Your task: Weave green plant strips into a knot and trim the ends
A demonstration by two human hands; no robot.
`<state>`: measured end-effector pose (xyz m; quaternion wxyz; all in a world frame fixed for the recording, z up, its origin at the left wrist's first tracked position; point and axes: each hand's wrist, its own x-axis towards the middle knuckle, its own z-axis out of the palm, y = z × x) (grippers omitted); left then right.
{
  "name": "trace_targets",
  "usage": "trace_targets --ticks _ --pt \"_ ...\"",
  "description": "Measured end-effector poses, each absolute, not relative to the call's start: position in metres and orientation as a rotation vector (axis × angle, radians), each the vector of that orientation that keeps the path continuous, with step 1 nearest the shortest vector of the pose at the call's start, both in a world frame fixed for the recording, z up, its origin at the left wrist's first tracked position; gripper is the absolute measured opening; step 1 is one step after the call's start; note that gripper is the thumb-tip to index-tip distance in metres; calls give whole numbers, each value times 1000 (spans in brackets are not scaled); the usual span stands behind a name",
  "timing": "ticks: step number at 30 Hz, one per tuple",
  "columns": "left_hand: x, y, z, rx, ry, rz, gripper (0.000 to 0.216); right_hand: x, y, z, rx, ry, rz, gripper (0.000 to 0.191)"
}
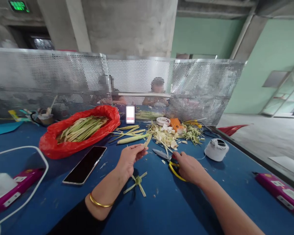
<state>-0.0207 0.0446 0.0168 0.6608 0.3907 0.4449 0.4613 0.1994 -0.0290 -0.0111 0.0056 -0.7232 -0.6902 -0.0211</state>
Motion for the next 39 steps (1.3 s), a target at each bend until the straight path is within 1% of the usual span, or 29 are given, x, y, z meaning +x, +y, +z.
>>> trace_targets --ticks 2,5,7,10,13,18,24,35,39 --pt "-20 45 16 862 999 1067 12 202 -28 -13 -2216 -2135 -52 64" --pt "-20 45 14 821 983 1111 9 209 -23 -19 -2014 -1991 183 66" --pt "-19 45 13 788 970 1135 8 213 -20 -23 -1830 -1871 347 62" --pt "-19 46 12 745 947 1163 8 211 -18 -24 -1629 -1711 533 51" --pt "-18 48 9 718 925 1192 8 202 -23 -16 -1599 -1656 648 54" --pt "-14 52 1 727 915 1219 6 185 -33 -6 -1698 -1703 673 55" --pt "-7 46 -5 826 882 1197 7 181 -32 -10 -1723 -1777 588 53" --pt "-6 42 -1 919 872 1191 9 180 -35 -10 -1665 -1880 566 40" --pt "-6 43 -2 908 883 1194 10 184 -33 -13 -1681 -1909 539 44"
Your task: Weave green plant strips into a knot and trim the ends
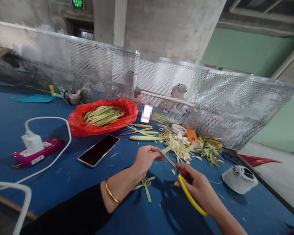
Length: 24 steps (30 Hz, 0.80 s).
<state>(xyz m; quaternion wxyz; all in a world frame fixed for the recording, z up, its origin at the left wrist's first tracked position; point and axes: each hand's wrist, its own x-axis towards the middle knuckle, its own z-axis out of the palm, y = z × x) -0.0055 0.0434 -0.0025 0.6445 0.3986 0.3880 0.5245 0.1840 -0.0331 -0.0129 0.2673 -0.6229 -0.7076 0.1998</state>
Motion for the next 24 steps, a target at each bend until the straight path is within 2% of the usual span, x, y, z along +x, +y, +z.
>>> trace_targets --ticks 9,14,19,21,24 --pt "-14 52 2 791 901 1193 7 189 -26 -17 -1835 -1847 358 45" --pt "-27 57 16 725 911 1216 4 194 -25 -15 -1958 -2033 182 42" --pt "-30 57 21 703 903 1191 7 179 -33 -15 -1973 -2168 194 50" --pt "-29 56 21 700 897 1172 5 171 -39 -12 -2006 -2197 158 45" --pt "-28 53 21 700 881 1146 5 167 -44 -3 -1998 -2312 96 27"
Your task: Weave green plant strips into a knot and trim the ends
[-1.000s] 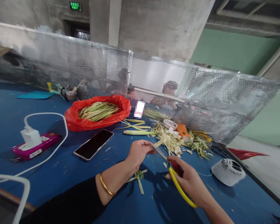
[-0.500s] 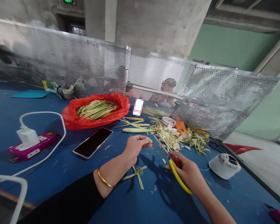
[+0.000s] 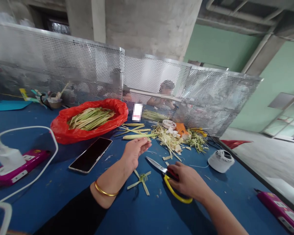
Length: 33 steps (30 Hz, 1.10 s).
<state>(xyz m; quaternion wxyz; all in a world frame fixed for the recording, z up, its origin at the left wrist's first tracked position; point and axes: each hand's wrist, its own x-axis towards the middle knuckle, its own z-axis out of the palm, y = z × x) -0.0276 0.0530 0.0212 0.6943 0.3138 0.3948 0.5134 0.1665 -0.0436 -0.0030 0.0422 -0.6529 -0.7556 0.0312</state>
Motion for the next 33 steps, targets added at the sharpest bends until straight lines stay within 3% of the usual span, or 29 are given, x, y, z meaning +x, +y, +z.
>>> trace_targets --ticks 3,7,12,15,22,25,28,33 --pt "-27 50 23 706 868 1120 7 171 -31 8 -2003 -2356 28 17" --pt "-27 47 24 724 867 1093 9 181 10 11 -2081 -2275 -52 27" --pt "-29 46 25 751 848 1077 9 186 43 -1 -2049 -2287 46 9" --pt "-28 45 25 774 871 1044 10 189 48 0 -2009 -2199 47 9" --pt "-18 36 16 878 898 1043 17 184 39 21 -1821 -1693 -106 38" --pt "-12 30 14 984 898 1108 21 161 21 15 -1637 -1735 87 26" --pt "-8 24 13 1100 891 1180 20 138 4 6 -1388 -1594 556 25" --pt "-5 19 13 1136 899 1165 17 127 -5 3 -1261 -1306 817 26"
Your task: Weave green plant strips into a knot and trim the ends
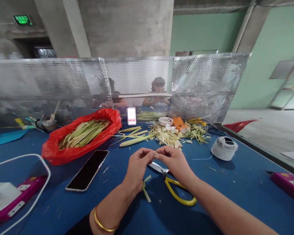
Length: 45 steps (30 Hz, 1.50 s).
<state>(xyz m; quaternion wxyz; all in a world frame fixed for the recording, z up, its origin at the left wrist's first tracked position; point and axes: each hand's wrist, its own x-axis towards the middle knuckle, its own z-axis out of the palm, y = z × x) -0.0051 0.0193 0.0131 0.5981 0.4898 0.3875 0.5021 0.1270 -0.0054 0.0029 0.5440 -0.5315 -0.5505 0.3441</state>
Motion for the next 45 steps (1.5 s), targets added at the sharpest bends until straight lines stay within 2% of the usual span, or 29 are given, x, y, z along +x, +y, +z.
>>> trace_targets --ticks 8,13,21,28,37,45 --pt "-6 20 11 1027 841 1068 18 132 -8 11 -1166 -1156 968 17" --pt "-7 19 16 1019 866 1030 26 135 -6 8 -1189 -1234 899 17" --pt "-10 23 15 975 887 968 19 138 -6 9 -1233 -1430 764 16" --pt "-16 33 22 1437 1004 847 20 144 -8 19 -1315 -1623 523 10" --pt "-20 38 30 1776 985 688 23 153 -10 21 -1250 -1707 543 6" --pt "-22 38 35 1762 968 592 26 154 -9 18 -1274 -1757 537 7"
